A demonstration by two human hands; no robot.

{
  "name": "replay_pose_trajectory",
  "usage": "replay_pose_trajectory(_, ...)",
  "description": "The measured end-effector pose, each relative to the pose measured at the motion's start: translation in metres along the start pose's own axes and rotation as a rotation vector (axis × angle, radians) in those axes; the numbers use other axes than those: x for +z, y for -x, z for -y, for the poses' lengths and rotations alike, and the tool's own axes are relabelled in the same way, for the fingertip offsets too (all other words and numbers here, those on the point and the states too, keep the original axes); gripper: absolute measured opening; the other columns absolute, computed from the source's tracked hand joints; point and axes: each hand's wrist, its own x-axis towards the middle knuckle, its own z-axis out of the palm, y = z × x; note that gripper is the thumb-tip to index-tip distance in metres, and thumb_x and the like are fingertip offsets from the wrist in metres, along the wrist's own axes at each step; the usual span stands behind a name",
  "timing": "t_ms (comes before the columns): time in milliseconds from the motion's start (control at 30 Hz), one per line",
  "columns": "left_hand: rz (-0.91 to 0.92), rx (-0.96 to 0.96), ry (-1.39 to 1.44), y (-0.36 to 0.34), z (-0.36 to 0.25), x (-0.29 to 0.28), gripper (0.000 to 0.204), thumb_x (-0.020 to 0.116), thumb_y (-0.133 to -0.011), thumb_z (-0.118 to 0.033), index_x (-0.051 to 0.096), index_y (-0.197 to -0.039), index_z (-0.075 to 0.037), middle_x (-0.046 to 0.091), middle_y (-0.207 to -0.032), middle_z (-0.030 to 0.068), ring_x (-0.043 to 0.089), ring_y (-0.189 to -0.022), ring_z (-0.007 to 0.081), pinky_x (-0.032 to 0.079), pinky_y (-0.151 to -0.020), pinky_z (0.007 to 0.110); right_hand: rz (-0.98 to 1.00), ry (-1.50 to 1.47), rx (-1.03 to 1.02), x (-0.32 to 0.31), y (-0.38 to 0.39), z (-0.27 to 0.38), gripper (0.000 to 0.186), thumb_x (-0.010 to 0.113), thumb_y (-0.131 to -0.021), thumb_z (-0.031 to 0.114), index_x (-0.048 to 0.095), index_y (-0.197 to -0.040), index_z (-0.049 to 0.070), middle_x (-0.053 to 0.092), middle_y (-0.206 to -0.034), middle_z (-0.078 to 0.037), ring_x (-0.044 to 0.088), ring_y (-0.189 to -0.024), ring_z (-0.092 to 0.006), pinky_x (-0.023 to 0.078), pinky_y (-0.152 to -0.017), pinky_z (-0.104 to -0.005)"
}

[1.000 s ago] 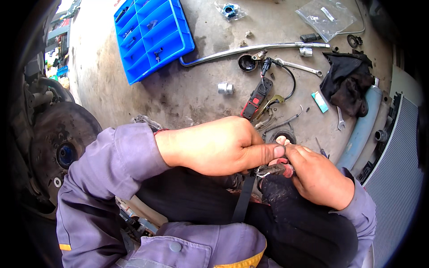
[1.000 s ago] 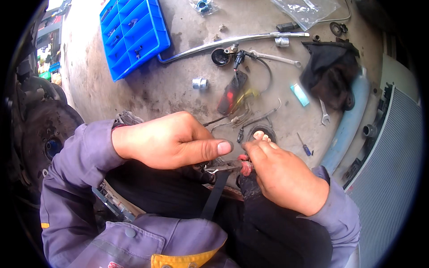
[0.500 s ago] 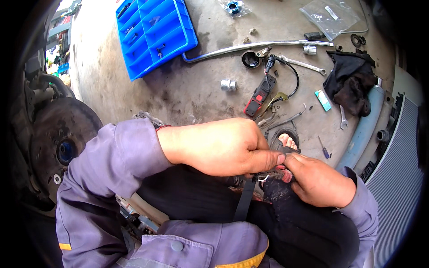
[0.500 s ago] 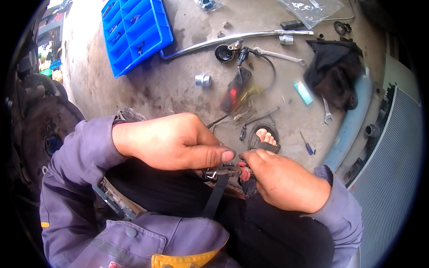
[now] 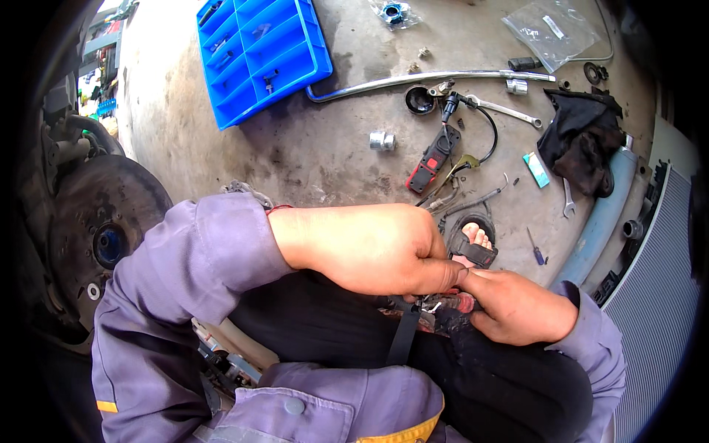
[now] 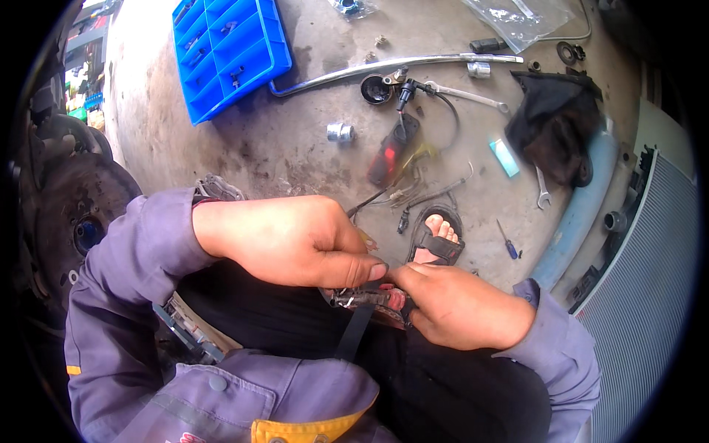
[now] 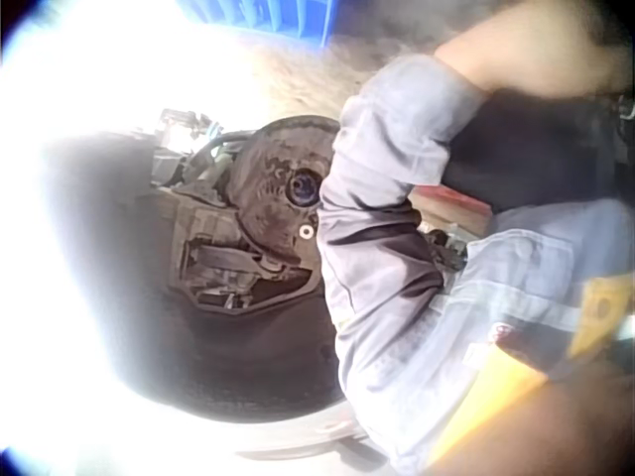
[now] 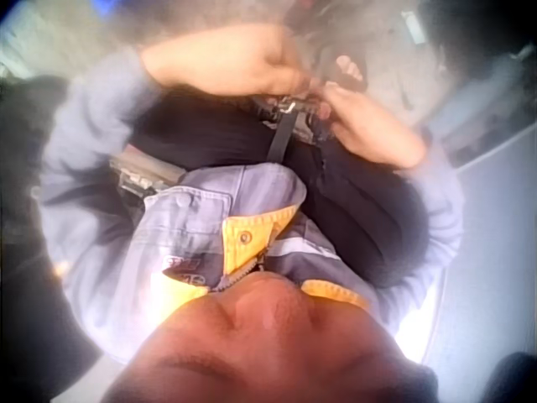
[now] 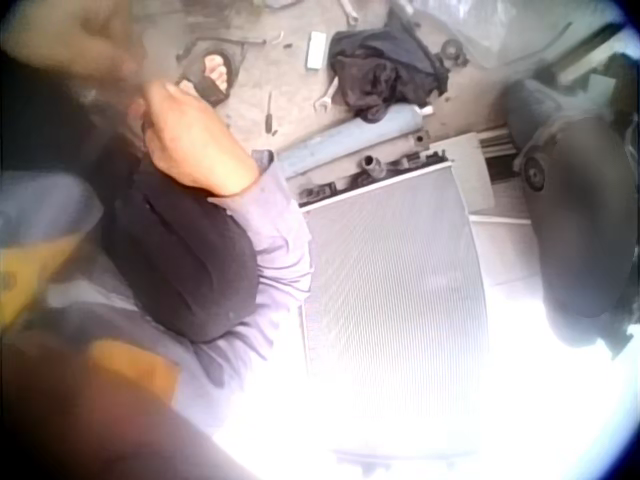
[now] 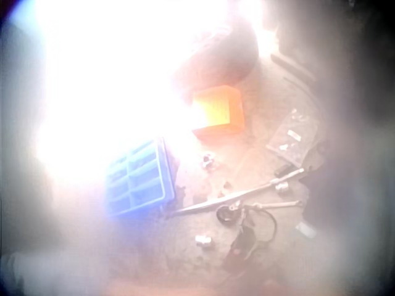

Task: The person sits on the floor of a garage and repairs a vehicle wiring harness. They strip the insulation from wires, twist the exposed strands together, and wrap the connections with electrical tape. The person handles a small blue connector and a black rag during the process.

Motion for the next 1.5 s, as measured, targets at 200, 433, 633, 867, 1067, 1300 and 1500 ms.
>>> replay_pose_trajectory(200,0.057,0.071,-0.014,0.001,-0.001,-0.001,0.037,0.058,-0.102,-0.03,0.068,-0.089,0.003,0.062,-0.07,0.0132,0.056,-0.064,0.0195,0.047,-0.063,0.036,-0.005,0.003,0.015,-0.007,-0.001,0.007,0.025,0.065,-0.082,0.006,0.058,-0.105,0.0,0.062,-0.093,-0.018,0.063,-0.093,-0.0399,0.051,-0.078,-0.0457)
replay_pose_trajectory(433,-0.111,0.384,-0.274,0.005,0.007,0.02,0.03,0.063,-0.095,-0.022,0.059,-0.072,-0.003,0.057,-0.064,0.0141,0.058,-0.063,0.0364,0.046,-0.057,0.043,0.001,0.059,0.058,-0.004,0.004,0.006,0.028,0.075,-0.079,0.018,0.062,-0.098,0.004,0.064,-0.092,-0.013,0.065,-0.089,-0.0336,0.053,-0.074,-0.0432)
replay_pose_trajectory(633,-0.39,0.455,-0.573,0.013,0.012,0.025,0.029,0.068,-0.089,-0.021,0.057,-0.066,-0.007,0.054,-0.058,0.0084,0.057,-0.053,0.0304,0.045,-0.048,0.04,-0.157,0.473,0.046,-0.016,0.011,0.016,0.034,0.08,-0.069,0.015,0.062,-0.098,0.008,0.056,-0.082,-0.008,0.06,-0.079,-0.0293,0.049,-0.065,-0.0409)
replay_pose_trajectory(867,-0.295,0.41,-0.532,0.02,0.005,0.02,0.028,0.068,-0.088,-0.019,0.056,-0.066,-0.007,0.052,-0.057,0.008,0.056,-0.052,0.0281,0.044,-0.048,0.039,-0.13,0.524,0.021,-0.022,0.014,0.025,0.025,0.076,-0.072,0.02,0.06,-0.088,0.008,0.057,-0.081,-0.005,0.061,-0.079,-0.0238,0.051,-0.063,-0.0371)
replay_pose_trajectory(1067,-0.631,0.022,-0.371,0.079,0.055,-0.063,0.03,0.045,-0.096,-0.01,0.054,-0.068,-0.003,0.046,-0.059,0.0036,0.051,-0.059,0.0171,0.037,-0.053,0.032,-0.029,0.533,0.206,-0.003,0.051,-0.012,0.023,0.075,-0.073,0.019,0.06,-0.087,0.009,0.058,-0.08,-0.006,0.062,-0.079,-0.0247,0.051,-0.063,-0.0388)
replay_pose_trajectory(1300,-0.288,0.144,0.005,0.027,-0.008,-0.033,0.028,0.05,-0.102,-0.017,0.065,-0.113,0.004,0.068,-0.098,0.0153,0.064,-0.087,0.0205,0.051,-0.08,0.033,-0.266,0.267,0.036,-0.022,0.025,-0.005,0.025,0.074,-0.076,0.014,0.062,-0.096,0.006,0.061,-0.085,-0.01,0.064,-0.082,-0.0316,0.053,-0.068,-0.0422)
replay_pose_trajectory(1500,-0.053,0.338,-0.128,0.014,0.016,-0.002,0.03,0.06,-0.097,-0.014,0.062,-0.122,0.003,0.067,-0.097,0.0206,0.067,-0.091,0.0342,0.053,-0.08,0.039,-0.325,0.076,0.102,-0.016,0.021,-0.005,0.032,0.078,-0.078,0.01,0.063,-0.105,0.003,0.065,-0.089,-0.013,0.065,-0.08,-0.0343,0.053,-0.069,-0.0392)
